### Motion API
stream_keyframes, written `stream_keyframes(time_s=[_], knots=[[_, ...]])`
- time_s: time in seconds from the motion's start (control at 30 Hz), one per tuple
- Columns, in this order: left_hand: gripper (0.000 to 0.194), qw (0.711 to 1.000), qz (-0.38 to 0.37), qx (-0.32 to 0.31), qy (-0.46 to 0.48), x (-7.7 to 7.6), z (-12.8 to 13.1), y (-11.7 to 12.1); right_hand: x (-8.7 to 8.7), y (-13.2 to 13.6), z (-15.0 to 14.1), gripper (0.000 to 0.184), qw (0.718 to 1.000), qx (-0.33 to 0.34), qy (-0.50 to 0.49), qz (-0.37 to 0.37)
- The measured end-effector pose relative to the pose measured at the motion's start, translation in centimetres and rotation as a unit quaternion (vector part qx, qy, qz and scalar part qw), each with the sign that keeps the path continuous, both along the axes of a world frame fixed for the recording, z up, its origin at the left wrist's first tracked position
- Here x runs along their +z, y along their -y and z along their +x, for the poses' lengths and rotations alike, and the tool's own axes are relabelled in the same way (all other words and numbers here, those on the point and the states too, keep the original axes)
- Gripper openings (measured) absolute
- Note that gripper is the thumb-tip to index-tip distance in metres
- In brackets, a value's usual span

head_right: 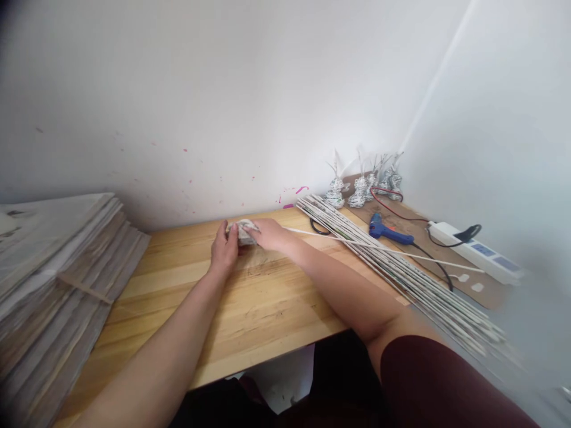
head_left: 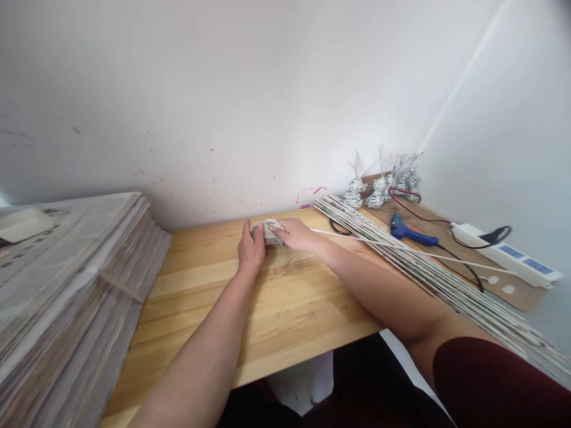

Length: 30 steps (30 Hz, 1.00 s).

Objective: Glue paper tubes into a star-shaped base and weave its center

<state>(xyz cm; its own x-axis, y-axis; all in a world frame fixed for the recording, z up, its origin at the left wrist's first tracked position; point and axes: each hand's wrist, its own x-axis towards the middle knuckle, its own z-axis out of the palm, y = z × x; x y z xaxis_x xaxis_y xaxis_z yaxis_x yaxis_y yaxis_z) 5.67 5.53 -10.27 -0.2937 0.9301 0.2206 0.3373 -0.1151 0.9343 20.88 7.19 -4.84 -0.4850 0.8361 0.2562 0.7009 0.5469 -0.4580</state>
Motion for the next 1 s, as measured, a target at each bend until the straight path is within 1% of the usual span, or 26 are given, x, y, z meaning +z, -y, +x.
stream_keyframes(time_s=[0.07,0.1,0.17,0.2,0.27,0.3,0.37,0.43,0.5,0.53,0.6,0.63,0.7,0.77,0.83,0.9,1.0], knots=[[0.042,0.999,-0.016,-0.029,-0.01,-0.2,-0.4,-0.3,-0.5,0.5,-0.1,0.03,0.999,0.018,-0.008,-0.038],[0.042,0.999,-0.021,-0.028,-0.014,-0.3,-0.6,-0.4,-0.7,0.6,0.2,0.027,0.998,0.021,-0.012,-0.053],[0.04,1.0,-0.024,0.004,-0.013,-0.6,-1.1,-0.8,-0.9,0.3,1.3,0.024,0.997,0.029,-0.027,-0.068],[0.039,0.999,-0.023,0.025,-0.005,-0.7,-1.3,-0.9,-0.8,0.0,2.1,0.028,0.998,0.02,-0.022,-0.062],[0.039,0.998,-0.021,0.059,0.024,-1.0,-1.6,-1.2,-0.6,-0.7,4.0,0.04,0.998,-0.039,0.017,-0.035],[0.038,0.997,-0.02,0.068,0.042,-1.1,-1.7,-1.3,-0.6,-1.0,5.0,0.042,0.995,-0.084,0.054,-0.021],[0.036,0.993,-0.012,0.082,0.081,-1.1,-1.7,-1.4,-0.6,-1.5,6.5,0.035,0.983,-0.149,0.105,-0.018],[0.035,0.986,0.011,0.104,0.128,-0.7,-1.7,-1.5,-0.7,-1.7,7.4,0.021,0.978,-0.168,0.119,-0.03],[0.033,0.968,0.054,0.143,0.197,0.0,-2.2,-1.7,-1.0,-1.8,7.8,0.01,0.975,-0.18,0.126,-0.03],[0.03,0.953,0.082,0.167,0.237,0.5,-2.7,-1.9,-1.1,-1.9,7.8,0.009,0.973,-0.189,0.128,-0.026],[0.023,0.916,0.139,0.216,0.307,1.4,-3.8,-2.2,-1.2,-2.1,8.0,0.012,0.968,-0.215,0.132,-0.014],[0.019,0.9,0.162,0.236,0.328,1.8,-4.4,-2.3,-1.3,-2.2,8.0,0.014,0.964,-0.229,0.132,-0.006],[0.014,0.882,0.185,0.267,0.341,2.3,-5.3,-2.4,-1.4,-2.5,8.2,0.02,0.959,-0.25,0.131,0.015],[0.014,0.886,0.18,0.27,0.331,2.3,-5.4,-2.4,-1.6,-2.8,8.4,0.024,0.958,-0.255,0.125,0.038],[0.017,0.9,0.173,0.244,0.316,2.1,-4.9,-2.2,-1.7,-2.9,8.4,0.026,0.959,-0.25,0.12,0.056],[0.021,0.91,0.182,0.212,0.307,2.0,-4.1,-2.0,-1.7,-2.8,8.3,0.025,0.96,-0.244,0.117,0.071],[0.024,0.906,0.204,0.196,0.315,2.4,-3.6,-1.6,-1.6,-2.6,8.0,0.023,0.961,-0.238,0.109,0.085]])
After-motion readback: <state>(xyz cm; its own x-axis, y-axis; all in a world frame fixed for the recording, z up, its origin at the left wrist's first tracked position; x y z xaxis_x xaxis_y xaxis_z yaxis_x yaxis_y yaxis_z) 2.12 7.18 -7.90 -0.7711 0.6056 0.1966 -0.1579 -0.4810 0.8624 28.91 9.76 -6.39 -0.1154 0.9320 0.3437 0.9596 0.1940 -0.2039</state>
